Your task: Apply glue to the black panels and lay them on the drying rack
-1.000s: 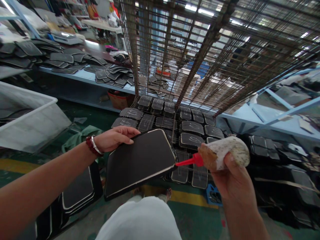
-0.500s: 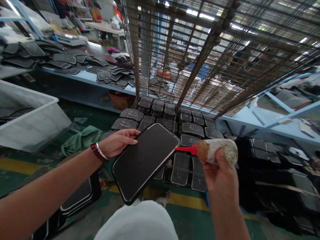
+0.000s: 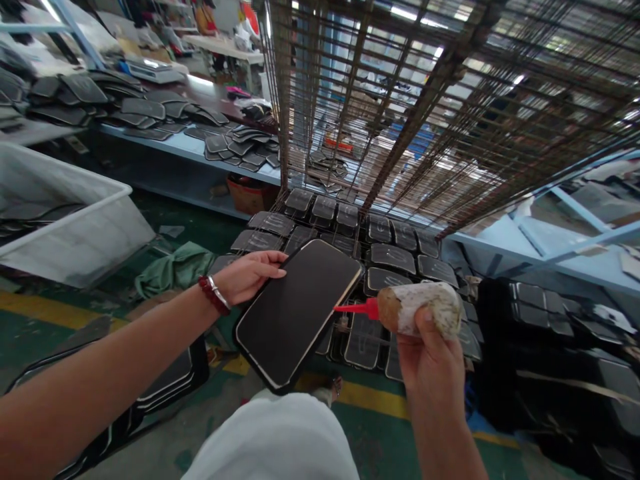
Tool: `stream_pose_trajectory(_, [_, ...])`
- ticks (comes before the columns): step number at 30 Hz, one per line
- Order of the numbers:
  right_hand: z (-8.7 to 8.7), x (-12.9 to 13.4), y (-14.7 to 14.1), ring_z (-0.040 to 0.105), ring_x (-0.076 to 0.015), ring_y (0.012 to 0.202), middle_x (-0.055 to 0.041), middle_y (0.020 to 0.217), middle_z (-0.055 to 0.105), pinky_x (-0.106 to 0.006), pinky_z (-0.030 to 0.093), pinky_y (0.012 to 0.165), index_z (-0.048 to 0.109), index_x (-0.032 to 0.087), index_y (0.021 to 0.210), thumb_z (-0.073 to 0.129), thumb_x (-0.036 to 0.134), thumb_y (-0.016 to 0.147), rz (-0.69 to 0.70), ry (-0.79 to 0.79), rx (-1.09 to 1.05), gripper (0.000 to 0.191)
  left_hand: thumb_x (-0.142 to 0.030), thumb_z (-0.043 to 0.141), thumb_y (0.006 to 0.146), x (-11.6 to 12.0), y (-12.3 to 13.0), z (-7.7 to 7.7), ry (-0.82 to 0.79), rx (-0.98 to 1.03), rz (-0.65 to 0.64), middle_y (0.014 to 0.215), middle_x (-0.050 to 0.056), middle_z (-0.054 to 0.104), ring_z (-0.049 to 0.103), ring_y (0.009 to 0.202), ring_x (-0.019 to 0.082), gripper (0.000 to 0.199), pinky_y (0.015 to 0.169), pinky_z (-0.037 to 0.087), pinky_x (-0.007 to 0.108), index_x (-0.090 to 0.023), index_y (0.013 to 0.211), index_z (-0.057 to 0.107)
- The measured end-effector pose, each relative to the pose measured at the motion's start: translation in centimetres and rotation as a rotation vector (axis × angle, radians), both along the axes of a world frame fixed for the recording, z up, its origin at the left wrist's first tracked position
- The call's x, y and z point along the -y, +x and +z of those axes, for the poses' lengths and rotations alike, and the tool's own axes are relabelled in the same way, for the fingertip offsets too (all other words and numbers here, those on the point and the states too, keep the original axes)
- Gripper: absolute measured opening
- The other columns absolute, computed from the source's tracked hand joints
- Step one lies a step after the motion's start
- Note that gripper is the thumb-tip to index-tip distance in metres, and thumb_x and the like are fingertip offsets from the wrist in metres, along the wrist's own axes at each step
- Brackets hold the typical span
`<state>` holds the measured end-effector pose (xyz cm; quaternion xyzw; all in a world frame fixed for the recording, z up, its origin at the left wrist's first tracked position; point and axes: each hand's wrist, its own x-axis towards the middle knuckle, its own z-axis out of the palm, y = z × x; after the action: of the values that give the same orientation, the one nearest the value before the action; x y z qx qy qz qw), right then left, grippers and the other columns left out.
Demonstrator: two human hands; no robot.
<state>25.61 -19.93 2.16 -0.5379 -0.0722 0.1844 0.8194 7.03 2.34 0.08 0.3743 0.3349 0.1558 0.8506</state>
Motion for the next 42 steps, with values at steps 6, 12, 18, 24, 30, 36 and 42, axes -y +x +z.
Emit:
stream_pose_trajectory(6, [-0.7, 0.0, -0.9, 0.066, -0.0126, 0.084, -0.0006, 0.091, 0.070, -0.023, 0.055, 0.077, 0.068, 0.022, 0.099, 0.083, 0.029, 0.067, 0.041, -0.040, -0.007, 0.037, 0.005, 0.061, 0.066, -0.4, 0.1, -0.5, -0.018, -0.024, 0.047, 0.081, 0.012, 0.071, 0.069, 0.063, 0.020, 0.025, 0.058, 0.059, 0.030, -0.010, 0.087, 0.066])
stream_pose_trajectory(12, [-1.3, 0.5, -1.8, 0.066, -0.0219, 0.097, -0.0048, 0.102, 0.068, -0.048, 0.045, 0.100, 0.059, 0.025, 0.120, 0.078, 0.031, 0.072, 0.162, -0.059, 0.043, 0.052, 0.005, 0.059, 0.065, -0.9, 0.1, -0.8, -0.036, -0.077, 0.104, 0.075, 0.009, 0.070, 0.068, 0.060, 0.018, 0.026, 0.058, 0.058, 0.028, -0.010, 0.086, 0.064])
stream_pose_trajectory(18, [-1.5, 0.9, -2.7, 0.065, -0.0284, 0.101, -0.0101, 0.110, 0.067, -0.062, 0.033, 0.105, 0.055, 0.023, 0.126, 0.076, 0.029, 0.074, 0.237, -0.074, 0.077, 0.057, 0.007, 0.056, 0.067, -1.6, 0.1, -0.8, -0.050, -0.118, 0.143, 0.067, 0.007, 0.068, 0.068, 0.058, 0.018, 0.025, 0.056, 0.058, 0.028, -0.010, 0.084, 0.062])
stream_pose_trajectory(24, [-2.1, 1.2, -2.9, 0.064, -0.0282, 0.102, -0.0105, 0.113, 0.066, -0.061, 0.035, 0.105, 0.054, 0.023, 0.126, 0.077, 0.028, 0.073, 0.253, -0.075, 0.089, 0.058, 0.008, 0.054, 0.067, -2.3, 0.0, -1.1, -0.089, -0.110, 0.238, 0.066, 0.008, 0.068, 0.067, 0.054, 0.019, 0.025, 0.052, 0.058, 0.029, -0.011, 0.080, 0.061])
stream_pose_trajectory(30, [-1.5, 0.6, -2.9, 0.065, -0.0279, 0.103, -0.0104, 0.114, 0.066, -0.056, 0.046, 0.097, 0.052, 0.024, 0.127, 0.073, 0.028, 0.077, 0.207, -0.051, 0.134, 0.055, 0.010, 0.050, 0.069, -2.6, -0.2, -1.9, -0.264, -0.065, 0.471, 0.066, 0.006, 0.069, 0.067, 0.052, 0.020, 0.035, 0.054, 0.058, 0.030, -0.010, 0.095, 0.064])
stream_pose_trajectory(36, [-0.7, -0.4, -2.0, 0.066, -0.0232, 0.101, -0.0054, 0.107, 0.069, -0.048, 0.048, 0.099, 0.059, 0.024, 0.120, 0.072, 0.026, 0.079, 0.045, 0.021, 0.155, 0.043, 0.005, 0.045, 0.076, -0.9, -0.7, -2.5, -0.563, -0.001, 0.509, 0.059, 0.009, 0.067, 0.059, 0.037, 0.016, 0.031, 0.034, 0.049, 0.021, -0.003, 0.101, 0.061])
stream_pose_trajectory(42, [-0.6, -1.0, -1.4, 0.062, -0.0202, 0.109, -0.0016, 0.117, 0.066, -0.039, 0.053, 0.095, 0.059, 0.026, 0.120, 0.071, 0.020, 0.079, -0.056, 0.107, 0.172, 0.043, 0.005, 0.042, 0.078, 1.3, 0.0, -3.0, -0.626, 0.068, 0.588, 0.059, 0.007, 0.065, 0.062, 0.041, 0.016, 0.029, 0.039, 0.052, 0.021, -0.002, 0.100, 0.057])
